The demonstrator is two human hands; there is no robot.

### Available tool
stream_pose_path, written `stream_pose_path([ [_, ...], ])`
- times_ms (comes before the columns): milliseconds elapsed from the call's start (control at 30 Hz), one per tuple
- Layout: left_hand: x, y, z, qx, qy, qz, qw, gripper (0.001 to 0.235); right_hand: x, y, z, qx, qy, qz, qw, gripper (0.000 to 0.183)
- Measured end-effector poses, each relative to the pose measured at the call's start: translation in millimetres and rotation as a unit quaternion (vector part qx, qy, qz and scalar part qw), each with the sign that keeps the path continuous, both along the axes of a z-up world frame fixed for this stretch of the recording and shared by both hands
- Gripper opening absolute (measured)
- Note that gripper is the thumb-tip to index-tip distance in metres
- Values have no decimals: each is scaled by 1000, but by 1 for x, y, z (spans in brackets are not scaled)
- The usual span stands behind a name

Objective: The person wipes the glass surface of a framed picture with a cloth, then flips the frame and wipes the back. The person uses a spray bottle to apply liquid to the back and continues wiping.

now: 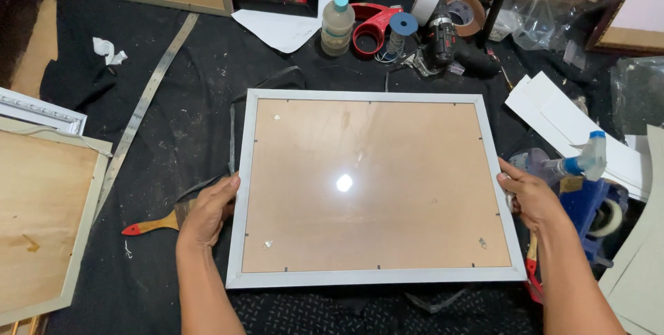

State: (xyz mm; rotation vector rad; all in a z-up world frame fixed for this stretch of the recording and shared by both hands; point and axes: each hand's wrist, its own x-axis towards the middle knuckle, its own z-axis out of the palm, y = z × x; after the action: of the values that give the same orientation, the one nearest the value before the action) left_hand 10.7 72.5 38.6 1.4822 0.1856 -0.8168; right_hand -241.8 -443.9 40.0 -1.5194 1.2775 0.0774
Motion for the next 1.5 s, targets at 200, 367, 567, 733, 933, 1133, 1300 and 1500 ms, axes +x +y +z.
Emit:
stream_pose_path([
  [200,-8,-32,52,212,63,10,975,60,3,-5,-31,-15,-20,-18,1000,50],
  [367,-9,-38,50,242,63,20,968,86,15,10,-23,4,-10,10,1000,53],
  [567,-18,-42,47,256,-21,3,966,87,15,17,-35,-65,-60,10,996,49],
  [733,-17,-43,38,293,-26,-32,955,91,15,19,-43,-78,-61,5,995,50],
  [933,-9,-38,-2,363,-88,-74,925,82,12,17,-54,-115,-58,17,992,52],
  [1133,-11,-40,-25,436,-140,-106,882,84,12,15,-53,-128,-39,28,991,63],
  [1300,-10,-40,-32,481,-177,-142,847,83,10,25,-44,-132,-53,39,989,64],
  [1500,-10,-41,-28,458,-185,-127,860,79,12,30,-44,-146,-84,26,985,63],
])
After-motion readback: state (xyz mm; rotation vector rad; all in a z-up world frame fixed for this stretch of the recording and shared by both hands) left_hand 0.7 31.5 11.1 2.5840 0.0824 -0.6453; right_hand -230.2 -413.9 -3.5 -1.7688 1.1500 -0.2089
